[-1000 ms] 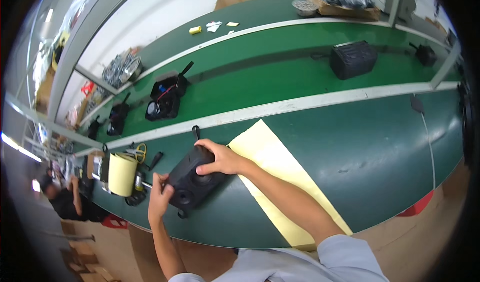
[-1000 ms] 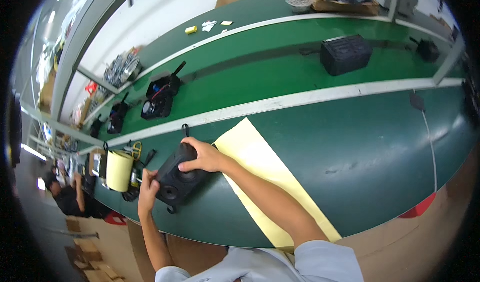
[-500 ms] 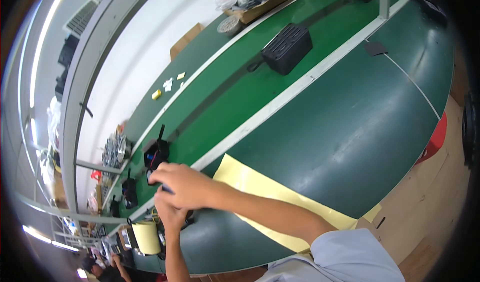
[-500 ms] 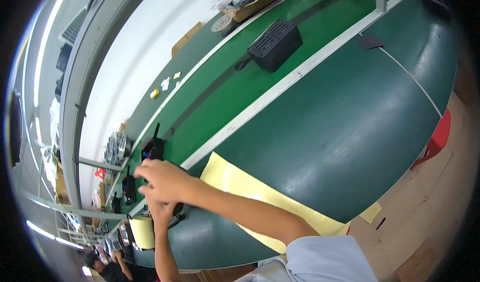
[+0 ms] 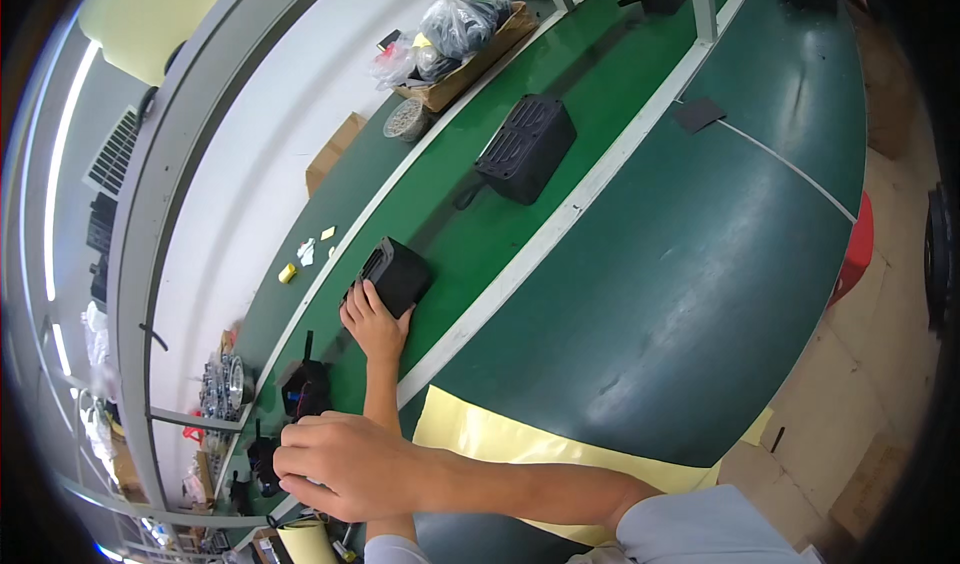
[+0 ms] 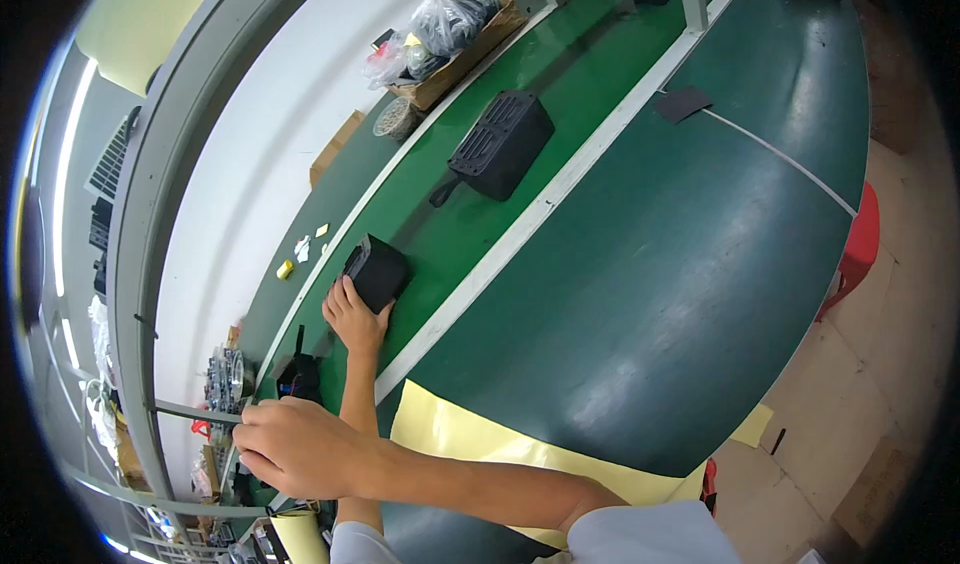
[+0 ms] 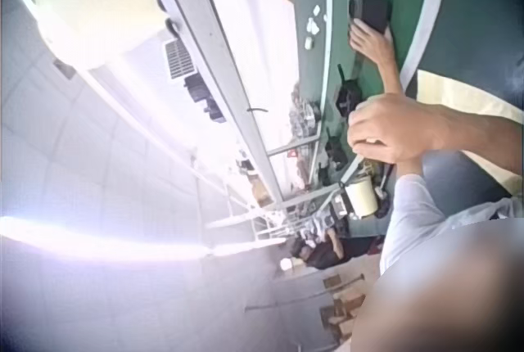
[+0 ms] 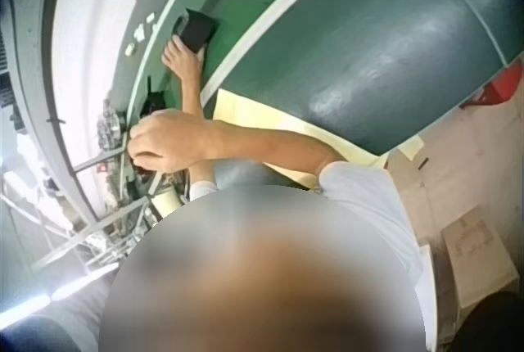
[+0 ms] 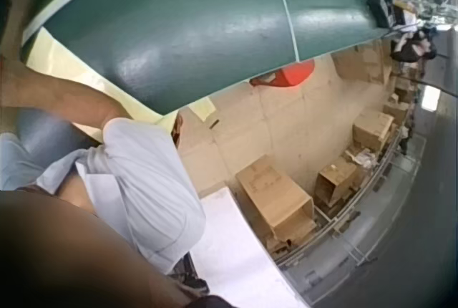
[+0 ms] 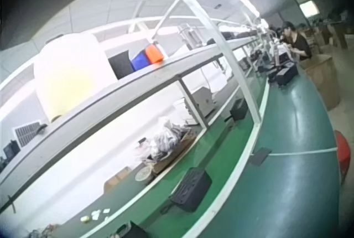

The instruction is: Assembling the internal components and housing of an electronic device on a production line.

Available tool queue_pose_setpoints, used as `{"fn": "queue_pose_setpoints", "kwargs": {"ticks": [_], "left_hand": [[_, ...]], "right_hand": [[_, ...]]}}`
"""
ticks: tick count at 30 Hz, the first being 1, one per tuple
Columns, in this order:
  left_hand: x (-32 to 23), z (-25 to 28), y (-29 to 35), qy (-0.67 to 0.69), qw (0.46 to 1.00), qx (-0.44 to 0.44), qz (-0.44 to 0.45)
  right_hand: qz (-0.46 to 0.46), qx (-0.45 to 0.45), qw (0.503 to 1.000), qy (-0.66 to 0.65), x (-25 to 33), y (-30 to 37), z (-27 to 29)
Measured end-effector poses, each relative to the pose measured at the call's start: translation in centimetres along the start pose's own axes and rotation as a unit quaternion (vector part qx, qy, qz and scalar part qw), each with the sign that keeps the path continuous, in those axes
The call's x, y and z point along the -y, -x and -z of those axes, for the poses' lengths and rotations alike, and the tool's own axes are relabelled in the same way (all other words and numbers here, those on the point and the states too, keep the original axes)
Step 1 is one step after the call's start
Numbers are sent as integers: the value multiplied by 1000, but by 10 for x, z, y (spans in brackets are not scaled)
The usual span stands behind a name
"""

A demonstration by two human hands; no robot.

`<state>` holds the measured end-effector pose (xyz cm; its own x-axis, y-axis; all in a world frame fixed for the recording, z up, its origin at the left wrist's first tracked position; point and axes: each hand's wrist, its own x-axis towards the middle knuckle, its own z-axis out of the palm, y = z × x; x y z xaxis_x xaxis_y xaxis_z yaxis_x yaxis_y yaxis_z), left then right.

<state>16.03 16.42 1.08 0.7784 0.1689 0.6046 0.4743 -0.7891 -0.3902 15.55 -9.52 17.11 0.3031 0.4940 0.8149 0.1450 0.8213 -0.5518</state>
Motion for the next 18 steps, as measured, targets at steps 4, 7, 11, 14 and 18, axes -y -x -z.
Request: {"fn": "queue_pose_setpoints", "kwargs": {"ticks": [4, 7, 11, 14, 18], "left_hand": [[-9, 5, 10, 75, 997, -18, 0], [-6, 24, 12, 140, 989, 49, 6], [5, 57, 13, 245, 963, 111, 27], [10, 94, 41, 252, 957, 121, 76], [18, 158, 116, 323, 897, 253, 163]], "right_hand": [[-9, -22, 1000, 17, -5, -2, 4], [-3, -24, 999, 25, -8, -1, -3], [-10, 25, 999, 20, -4, 5, -19], [3, 62, 997, 39, 2, 7, -30], [48, 117, 987, 102, 6, 14, -38]]}}
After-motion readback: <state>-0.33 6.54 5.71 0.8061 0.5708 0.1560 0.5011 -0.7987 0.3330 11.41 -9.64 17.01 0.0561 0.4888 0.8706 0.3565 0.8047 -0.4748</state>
